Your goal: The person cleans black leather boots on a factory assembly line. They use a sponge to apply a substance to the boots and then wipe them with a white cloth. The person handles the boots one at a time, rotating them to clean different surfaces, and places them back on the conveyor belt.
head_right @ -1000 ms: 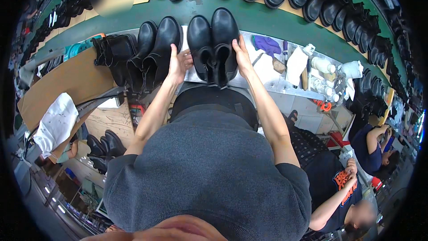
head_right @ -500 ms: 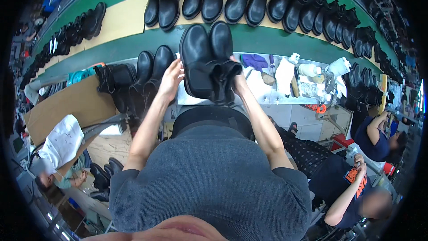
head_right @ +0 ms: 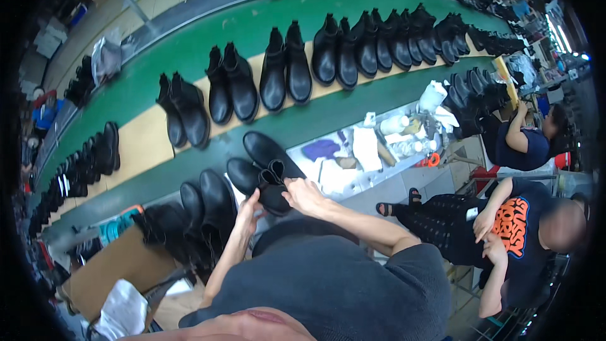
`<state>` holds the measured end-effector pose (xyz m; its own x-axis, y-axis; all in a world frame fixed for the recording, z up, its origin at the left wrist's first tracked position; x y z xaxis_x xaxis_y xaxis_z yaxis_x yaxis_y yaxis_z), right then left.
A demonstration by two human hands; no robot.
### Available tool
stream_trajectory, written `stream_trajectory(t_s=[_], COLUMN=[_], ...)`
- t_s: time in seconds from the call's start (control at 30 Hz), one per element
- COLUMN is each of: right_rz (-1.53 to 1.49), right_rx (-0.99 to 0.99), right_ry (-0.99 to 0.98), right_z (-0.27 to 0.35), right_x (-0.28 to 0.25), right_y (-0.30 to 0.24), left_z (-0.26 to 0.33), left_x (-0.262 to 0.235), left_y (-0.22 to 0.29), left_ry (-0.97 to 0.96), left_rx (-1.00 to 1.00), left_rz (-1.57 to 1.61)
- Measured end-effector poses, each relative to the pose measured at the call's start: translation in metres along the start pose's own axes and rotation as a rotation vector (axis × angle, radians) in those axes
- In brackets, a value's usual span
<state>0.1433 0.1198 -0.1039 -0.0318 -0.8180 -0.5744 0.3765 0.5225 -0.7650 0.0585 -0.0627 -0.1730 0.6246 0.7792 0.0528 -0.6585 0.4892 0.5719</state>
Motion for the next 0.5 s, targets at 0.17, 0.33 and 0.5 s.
stream_trajectory(t_s=[0.17, 0.33, 0.5], right_rz=[-0.090, -0.234, -0.052], right_rx=[0.160, 0.187, -0.165], right_ry=[-0.166, 0.326, 0.921], right_z=[-0.062, -0.103, -0.210], right_x=[-0.187, -0.400, -0.567], right_y=[-0.035, -0.048, 0.013], left_z=[0.040, 0.010, -0.058], left_x=[0.012, -0.053, -0.170], left_y=[0.096, 0.198, 0.238], left_ry=[-0.373, 0.216, 0.691], left_rx=[0.136, 0.476, 0.570], left_rz=[0.126, -0.233, -0.449])
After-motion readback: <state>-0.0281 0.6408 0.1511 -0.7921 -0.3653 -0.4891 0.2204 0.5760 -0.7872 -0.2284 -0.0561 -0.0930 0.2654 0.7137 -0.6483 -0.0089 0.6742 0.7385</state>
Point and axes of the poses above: each hand's wrist, its own z-axis away from the middle knuckle, its own x-axis out of the palm, y = z × x, the point moved 2 cm from there along -z, towards the middle knuckle, and after that the axes turned 15 degrees about -z, right-handed, at the moved point
